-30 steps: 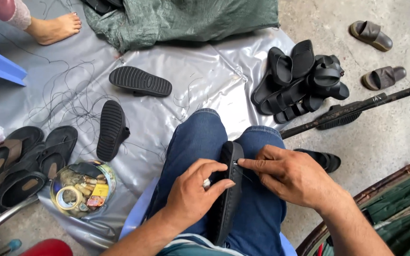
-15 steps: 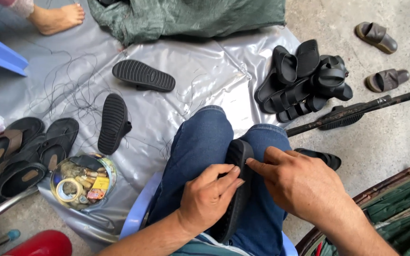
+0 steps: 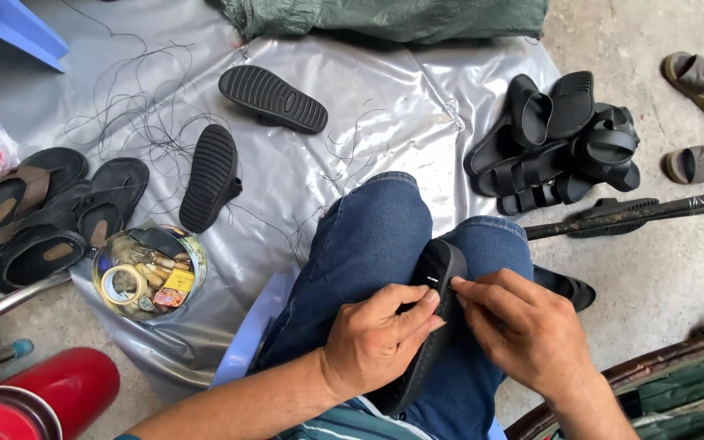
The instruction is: The person sits on a blue plastic chair and sews a black slipper sole using a needle and thread. They hold the slipper on their lap, repeatedly pushing the needle through the material and pulling the thread to stitch the sole. The person occasionally adjusts their position and crosses their legs while continuing the sewing task.
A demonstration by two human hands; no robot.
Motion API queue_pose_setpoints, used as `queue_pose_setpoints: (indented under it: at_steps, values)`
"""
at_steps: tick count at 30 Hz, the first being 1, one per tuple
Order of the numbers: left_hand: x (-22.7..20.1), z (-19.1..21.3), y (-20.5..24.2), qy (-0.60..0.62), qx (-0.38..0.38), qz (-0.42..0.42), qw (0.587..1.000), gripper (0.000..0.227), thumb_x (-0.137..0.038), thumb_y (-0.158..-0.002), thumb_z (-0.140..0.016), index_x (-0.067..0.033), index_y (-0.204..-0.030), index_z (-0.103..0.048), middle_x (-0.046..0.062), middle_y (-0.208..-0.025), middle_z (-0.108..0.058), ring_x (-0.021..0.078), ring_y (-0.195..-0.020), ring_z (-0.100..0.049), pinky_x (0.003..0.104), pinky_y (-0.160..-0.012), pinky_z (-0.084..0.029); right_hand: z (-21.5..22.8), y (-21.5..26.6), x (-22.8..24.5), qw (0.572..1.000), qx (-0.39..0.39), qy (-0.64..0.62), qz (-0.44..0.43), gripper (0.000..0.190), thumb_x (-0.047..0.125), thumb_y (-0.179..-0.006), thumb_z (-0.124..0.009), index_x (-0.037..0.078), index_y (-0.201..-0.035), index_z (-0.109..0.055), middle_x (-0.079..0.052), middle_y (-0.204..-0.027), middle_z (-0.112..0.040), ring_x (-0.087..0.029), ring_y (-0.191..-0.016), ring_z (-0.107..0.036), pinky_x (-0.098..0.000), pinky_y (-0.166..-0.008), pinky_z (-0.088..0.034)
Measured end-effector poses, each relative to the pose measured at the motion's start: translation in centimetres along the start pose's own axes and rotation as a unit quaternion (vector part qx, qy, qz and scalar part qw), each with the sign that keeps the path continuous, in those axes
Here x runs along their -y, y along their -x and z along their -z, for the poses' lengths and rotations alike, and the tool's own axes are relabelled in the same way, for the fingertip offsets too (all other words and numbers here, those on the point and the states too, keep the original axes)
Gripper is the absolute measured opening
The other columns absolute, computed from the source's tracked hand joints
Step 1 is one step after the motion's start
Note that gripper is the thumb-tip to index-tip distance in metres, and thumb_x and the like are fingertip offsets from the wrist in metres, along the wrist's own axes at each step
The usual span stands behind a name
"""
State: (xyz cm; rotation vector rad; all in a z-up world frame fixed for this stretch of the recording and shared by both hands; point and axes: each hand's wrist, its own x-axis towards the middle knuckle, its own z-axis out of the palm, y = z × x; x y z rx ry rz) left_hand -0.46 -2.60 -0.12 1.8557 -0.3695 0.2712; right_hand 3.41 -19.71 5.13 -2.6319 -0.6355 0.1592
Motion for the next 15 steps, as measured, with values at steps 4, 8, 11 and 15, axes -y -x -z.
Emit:
queue_pose_setpoints:
  at_steps: [4, 8, 11, 15]
  values:
    - [1.1, 2.3, -0.6, -0.039, 0.074, 0.004, 0.997, 0.025, -0.008, -0.075, -0.071, -0.0055, -0.099, -0.064, 0.007, -0.096, -0.062, 0.0145, -0.059, -0.063, 0.022, -0.046, -0.052, 0.5, 0.1, 0.4, 1.0, -0.005, 0.024, 0.009, 0.021, 0.006, -0.071, -0.064, 0.013, -0.09, -0.066, 0.004, -0.074, -0.059, -0.011, -0.048, -0.052, -0.0241, -0.043, -0.042]
    - [2.1, 6.5, -2.0, -0.103, 0.223, 0.127, 0.961, 0.012, -0.015, -0.078, -0.059, -0.0137, -0.085, -0.068, -0.001, -0.074, -0.061, 0.0129, -0.051, -0.057, 0.026, -0.046, -0.047, 1.3, 0.1, 0.2, 0.998, 0.04, 0.039, -0.008, 0.021, 0.013, -0.071, -0.064, 0.016, -0.092, -0.069, 0.006, -0.077, -0.061, -0.012, -0.051, -0.056, -0.0267, -0.046, -0.045]
    - [2.2, 6.9, -2.1, 0.145, 0.225, 0.258, 0.928, 0.007, -0.014, -0.075, -0.062, -0.0086, -0.079, -0.065, 0.005, -0.1, -0.059, 0.0159, -0.07, -0.062, 0.024, -0.05, -0.049, 1.4, 0.0, 0.0, 0.998, 0.047, 0.03, 0.001, 0.026, 0.011, -0.068, -0.065, 0.017, -0.093, -0.069, 0.005, -0.079, -0.062, -0.013, -0.053, -0.057, -0.0272, -0.048, -0.046]
    - [1.4, 3.5, -1.7, 0.484, 0.208, 0.399, 0.751, 0.016, -0.005, -0.083, -0.059, -0.0013, -0.098, -0.063, 0.007, -0.093, -0.061, 0.0094, -0.055, -0.057, 0.015, -0.035, -0.034, 1.2, -0.1, -0.3, 0.998, 0.062, 0.02, 0.002, 0.028, 0.012, -0.067, -0.065, 0.019, -0.095, -0.07, 0.006, -0.079, -0.063, -0.013, -0.054, -0.057, -0.0273, -0.048, -0.045]
